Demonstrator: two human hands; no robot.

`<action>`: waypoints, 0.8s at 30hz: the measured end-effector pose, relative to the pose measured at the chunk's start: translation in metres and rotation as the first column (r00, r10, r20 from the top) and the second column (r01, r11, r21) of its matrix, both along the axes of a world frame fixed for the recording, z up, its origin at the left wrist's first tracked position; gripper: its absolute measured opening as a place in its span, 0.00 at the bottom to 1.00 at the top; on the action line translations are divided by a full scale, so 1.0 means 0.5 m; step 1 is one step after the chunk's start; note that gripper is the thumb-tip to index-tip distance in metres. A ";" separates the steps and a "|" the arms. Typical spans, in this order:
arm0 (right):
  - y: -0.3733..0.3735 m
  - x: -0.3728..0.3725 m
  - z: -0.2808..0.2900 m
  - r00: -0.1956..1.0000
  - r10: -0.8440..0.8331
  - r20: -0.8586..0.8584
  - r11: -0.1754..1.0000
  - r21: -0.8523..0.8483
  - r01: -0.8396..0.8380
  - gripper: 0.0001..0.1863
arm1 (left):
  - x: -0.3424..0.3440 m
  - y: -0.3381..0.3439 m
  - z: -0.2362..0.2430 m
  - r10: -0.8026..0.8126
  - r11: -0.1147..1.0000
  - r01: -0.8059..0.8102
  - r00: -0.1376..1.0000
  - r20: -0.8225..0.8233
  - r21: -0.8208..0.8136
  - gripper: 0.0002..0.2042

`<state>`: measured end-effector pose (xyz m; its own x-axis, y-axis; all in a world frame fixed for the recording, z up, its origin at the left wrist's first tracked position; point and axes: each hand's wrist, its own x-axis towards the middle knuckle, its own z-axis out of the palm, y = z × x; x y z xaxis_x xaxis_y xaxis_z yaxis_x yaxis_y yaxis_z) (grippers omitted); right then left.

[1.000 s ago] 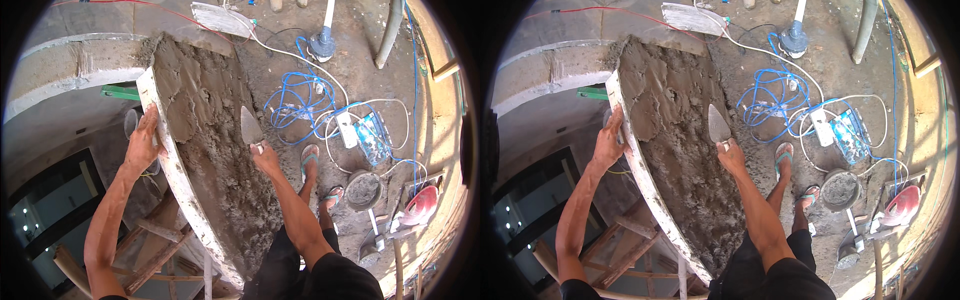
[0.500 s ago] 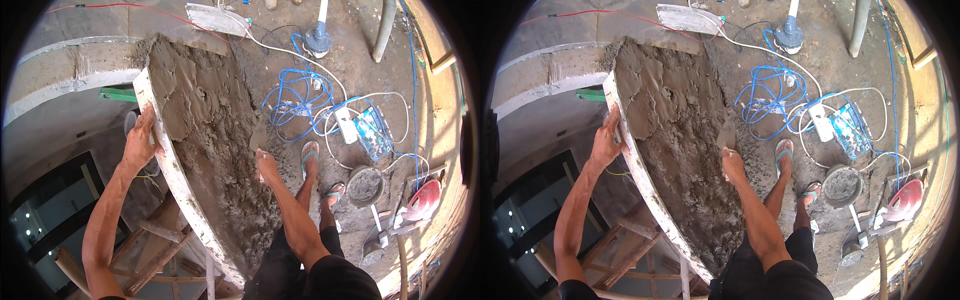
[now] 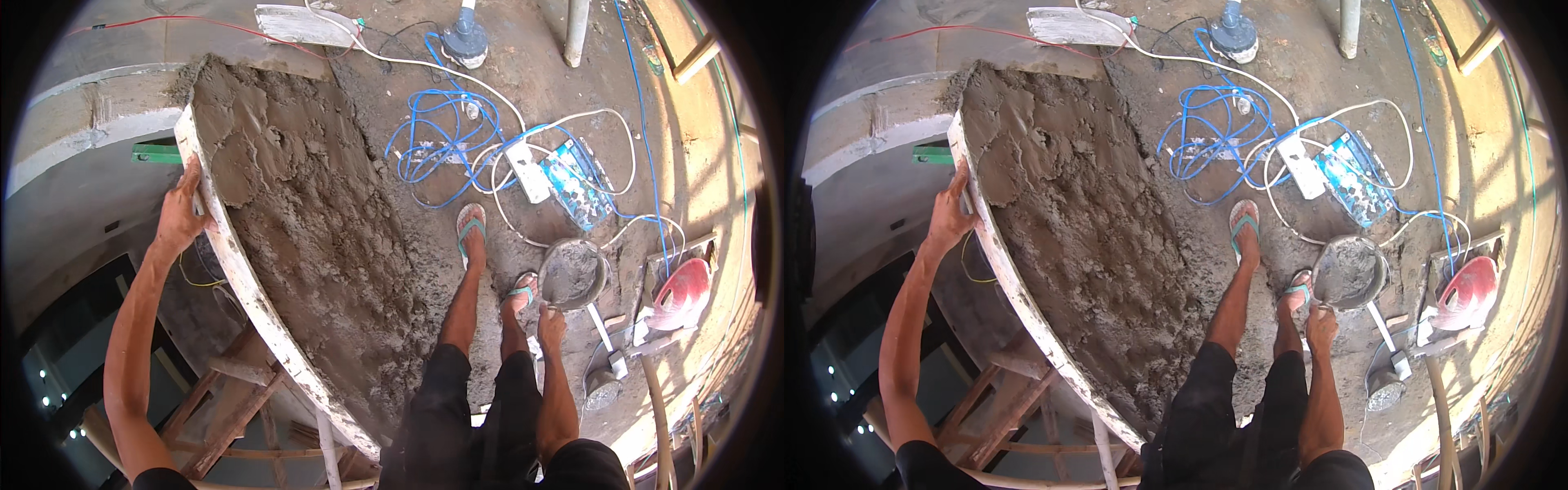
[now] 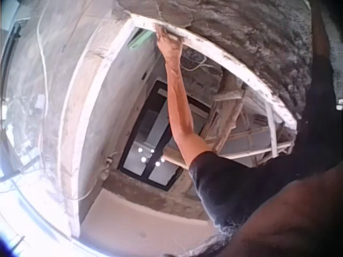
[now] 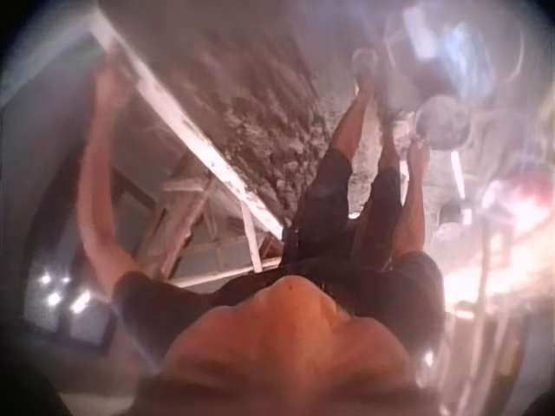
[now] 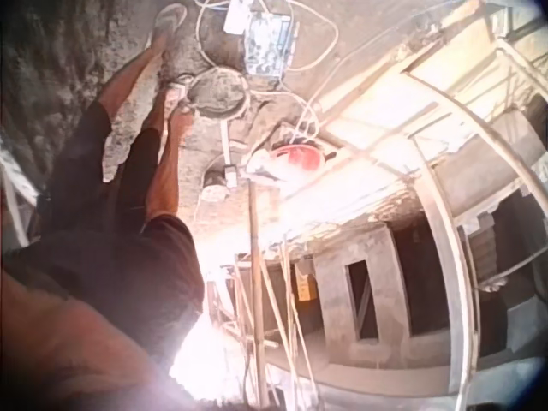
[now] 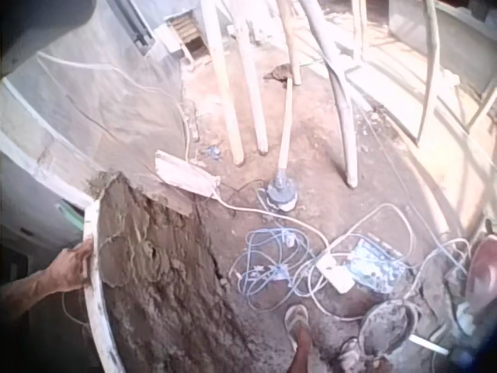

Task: The person applies mortar to a curved wall section using a trowel while holding a board against the edge, then scoops more mortar from a bucket on the ground.

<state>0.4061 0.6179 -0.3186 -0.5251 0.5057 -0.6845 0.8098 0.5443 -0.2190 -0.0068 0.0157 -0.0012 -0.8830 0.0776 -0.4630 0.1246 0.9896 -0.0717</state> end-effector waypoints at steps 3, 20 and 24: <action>0.149 0.084 0.031 0.983 0.009 0.184 0.991 0.127 -0.033 0.24 | 0.001 -0.028 -0.014 0.100 0.995 -0.100 0.994 0.036 -0.008 0.48; 0.192 0.058 -0.245 0.961 -0.093 0.260 0.966 -0.212 0.151 0.26 | 0.038 -0.095 0.012 -0.062 0.996 0.060 0.998 -0.028 -0.068 0.48; 0.249 0.195 -0.322 0.959 -0.285 -0.002 0.942 -0.184 0.280 0.20 | 0.042 -0.034 0.007 -0.085 0.996 0.084 0.994 -0.073 -0.018 0.52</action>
